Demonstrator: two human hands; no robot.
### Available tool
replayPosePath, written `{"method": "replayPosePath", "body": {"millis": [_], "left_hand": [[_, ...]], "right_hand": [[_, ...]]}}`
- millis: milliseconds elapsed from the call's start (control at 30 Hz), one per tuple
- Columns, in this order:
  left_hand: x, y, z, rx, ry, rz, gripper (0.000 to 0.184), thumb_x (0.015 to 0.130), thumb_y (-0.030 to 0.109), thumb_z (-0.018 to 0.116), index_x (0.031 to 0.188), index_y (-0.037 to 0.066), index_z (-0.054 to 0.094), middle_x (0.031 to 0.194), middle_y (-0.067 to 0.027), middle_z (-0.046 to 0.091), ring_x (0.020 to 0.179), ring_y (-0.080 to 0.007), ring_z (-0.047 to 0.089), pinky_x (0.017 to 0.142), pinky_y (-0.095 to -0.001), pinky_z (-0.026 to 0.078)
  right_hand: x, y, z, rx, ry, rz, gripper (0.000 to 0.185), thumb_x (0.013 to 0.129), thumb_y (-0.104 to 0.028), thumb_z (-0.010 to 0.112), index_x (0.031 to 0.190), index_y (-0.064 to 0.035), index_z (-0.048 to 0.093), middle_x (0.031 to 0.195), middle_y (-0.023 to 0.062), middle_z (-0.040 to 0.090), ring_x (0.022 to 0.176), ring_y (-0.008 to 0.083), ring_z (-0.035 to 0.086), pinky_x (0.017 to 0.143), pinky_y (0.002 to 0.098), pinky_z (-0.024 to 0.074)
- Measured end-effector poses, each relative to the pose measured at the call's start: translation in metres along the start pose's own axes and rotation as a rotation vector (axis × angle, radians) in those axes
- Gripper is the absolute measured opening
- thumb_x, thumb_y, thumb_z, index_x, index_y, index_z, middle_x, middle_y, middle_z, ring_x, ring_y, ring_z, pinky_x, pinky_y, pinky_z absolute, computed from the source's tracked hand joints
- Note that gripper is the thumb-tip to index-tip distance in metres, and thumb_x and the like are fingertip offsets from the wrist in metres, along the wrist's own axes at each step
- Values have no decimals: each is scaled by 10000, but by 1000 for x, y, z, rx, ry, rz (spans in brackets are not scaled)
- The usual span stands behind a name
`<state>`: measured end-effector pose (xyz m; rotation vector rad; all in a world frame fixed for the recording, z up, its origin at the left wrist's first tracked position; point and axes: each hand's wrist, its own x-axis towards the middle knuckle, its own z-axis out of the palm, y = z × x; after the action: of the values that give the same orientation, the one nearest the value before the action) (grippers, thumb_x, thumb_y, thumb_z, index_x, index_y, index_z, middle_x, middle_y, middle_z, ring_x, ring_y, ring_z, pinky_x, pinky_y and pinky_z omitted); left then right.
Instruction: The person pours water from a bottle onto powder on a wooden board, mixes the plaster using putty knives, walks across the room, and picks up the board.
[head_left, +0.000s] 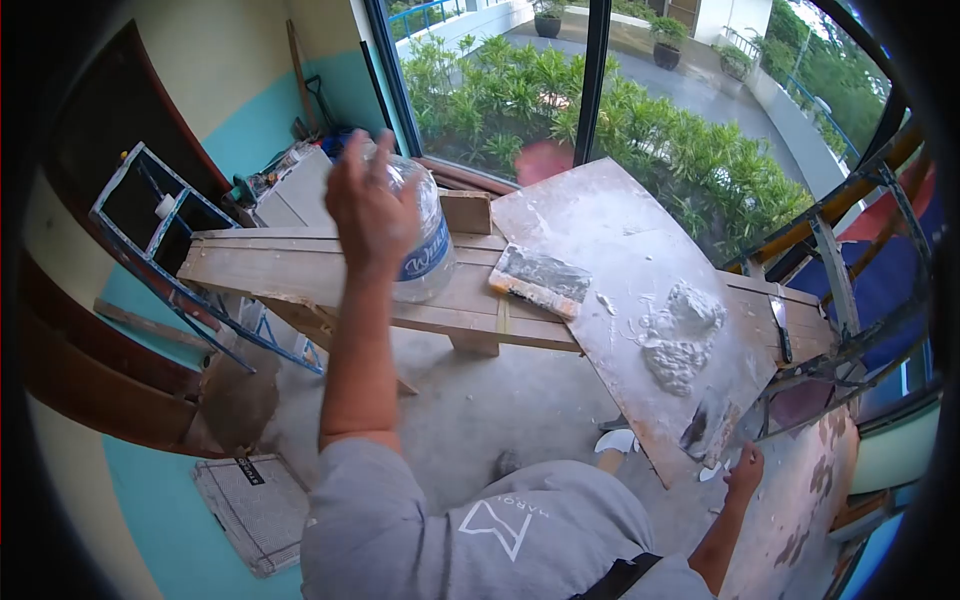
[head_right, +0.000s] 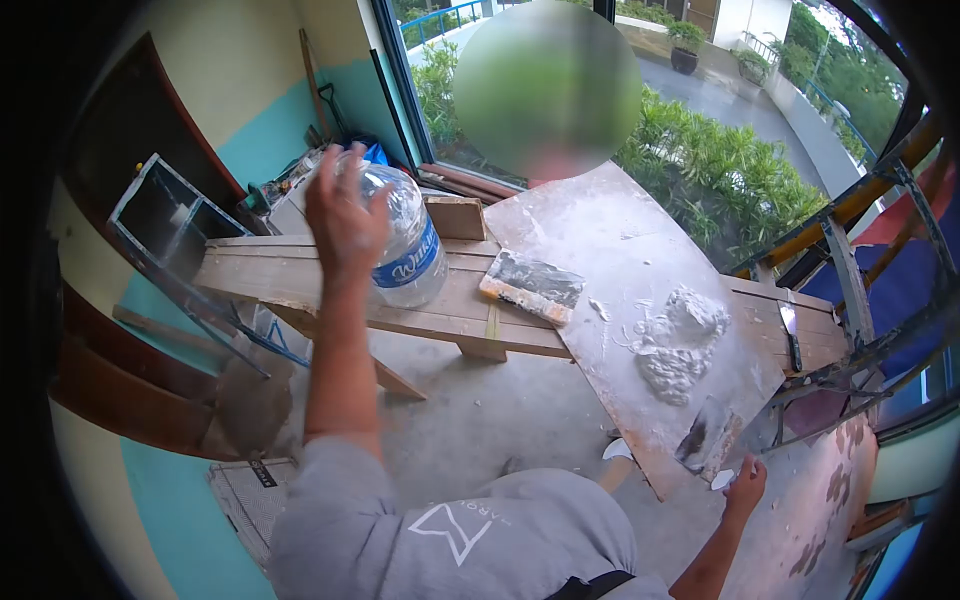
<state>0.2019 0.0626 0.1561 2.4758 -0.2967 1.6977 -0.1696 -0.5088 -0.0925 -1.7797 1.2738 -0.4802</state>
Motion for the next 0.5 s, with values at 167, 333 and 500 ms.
{"method": "replayPosePath", "body": {"millis": [167,333,500], "left_hand": [[35,-68,2,-42,-312,-3,265,813,287,775,973,78,747,998,-112,663,907,-353,604,827,-452,483],[21,-84,-50,-94,-280,-37,262,829,310,767,868,54,725,847,-130,650,826,-355,596,782,-464,470],[-49,-95,-140,-168,-128,-231,310,859,299,788,884,7,689,787,-127,660,735,-283,634,685,-392,504]], "right_hand": [[5,70,-18,-76,254,171,577,959,-540,589,1165,-1,575,809,107,583,535,186,535,372,303,402],[-6,185,-35,-94,144,464,574,964,-542,557,1110,11,603,839,134,609,585,263,578,393,379,435],[-29,253,-13,-48,-108,630,501,929,-490,612,1118,-26,601,772,131,596,640,290,589,485,451,477]]}}
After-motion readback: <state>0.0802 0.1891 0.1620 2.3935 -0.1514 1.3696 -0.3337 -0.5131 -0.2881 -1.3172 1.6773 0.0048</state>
